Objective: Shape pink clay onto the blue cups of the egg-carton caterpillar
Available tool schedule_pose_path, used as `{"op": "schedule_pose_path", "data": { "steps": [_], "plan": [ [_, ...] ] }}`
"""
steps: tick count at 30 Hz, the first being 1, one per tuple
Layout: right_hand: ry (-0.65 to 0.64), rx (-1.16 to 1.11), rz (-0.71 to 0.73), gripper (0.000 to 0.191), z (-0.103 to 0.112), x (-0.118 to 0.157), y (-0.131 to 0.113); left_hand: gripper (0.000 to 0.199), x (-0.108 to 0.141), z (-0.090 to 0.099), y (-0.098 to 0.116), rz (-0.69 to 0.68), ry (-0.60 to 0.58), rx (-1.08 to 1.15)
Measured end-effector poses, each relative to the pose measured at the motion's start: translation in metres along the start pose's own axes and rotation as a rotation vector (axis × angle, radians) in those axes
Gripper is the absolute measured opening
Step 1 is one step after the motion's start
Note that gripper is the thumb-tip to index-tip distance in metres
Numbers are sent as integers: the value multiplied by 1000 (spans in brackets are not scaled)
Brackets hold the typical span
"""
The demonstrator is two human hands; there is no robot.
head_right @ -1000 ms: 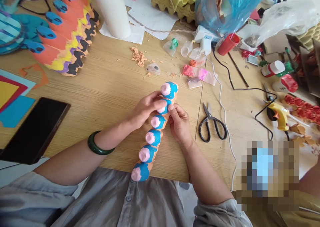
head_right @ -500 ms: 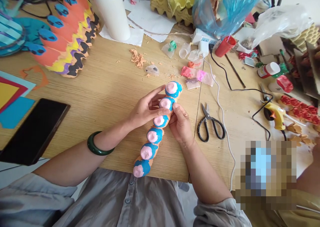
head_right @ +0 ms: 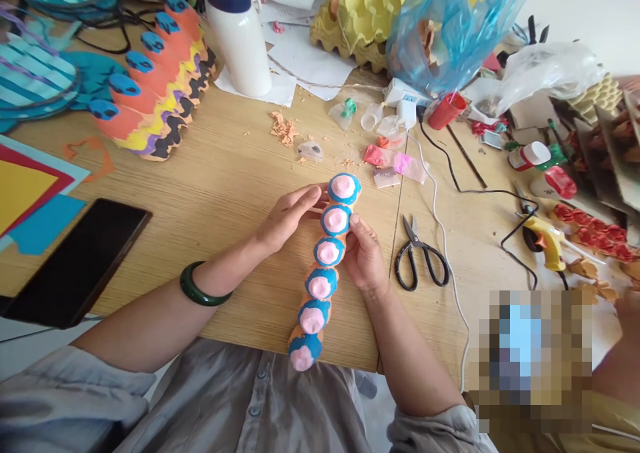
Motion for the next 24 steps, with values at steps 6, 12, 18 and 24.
{"op": "schedule_pose_path", "data": {
  "steps": [6,12,18,24],
  "plan": [
    [7,39,-36,39,-1,3,0,83,-5,9,6,-112,23,48],
    [33,134,84,41,-4,4,-10,72,-3,4,6,-134,-43,44],
    [43,167,139,38,-3,3,-15,64,0,-5,8,-146,-103,55],
    [30,108,147,33,-3,4,-17,62,0,-5,3,-77,-60,124]
  ]
}}
Point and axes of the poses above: each hand's wrist, its own x-axis away from the middle knuckle, its own z-axis out of the back of the hand, y = z × x, the point moved 8 cm from there along -x, towards the middle knuckle, and after that the axes turned 11 degrees about x, right-handed, at the moved point
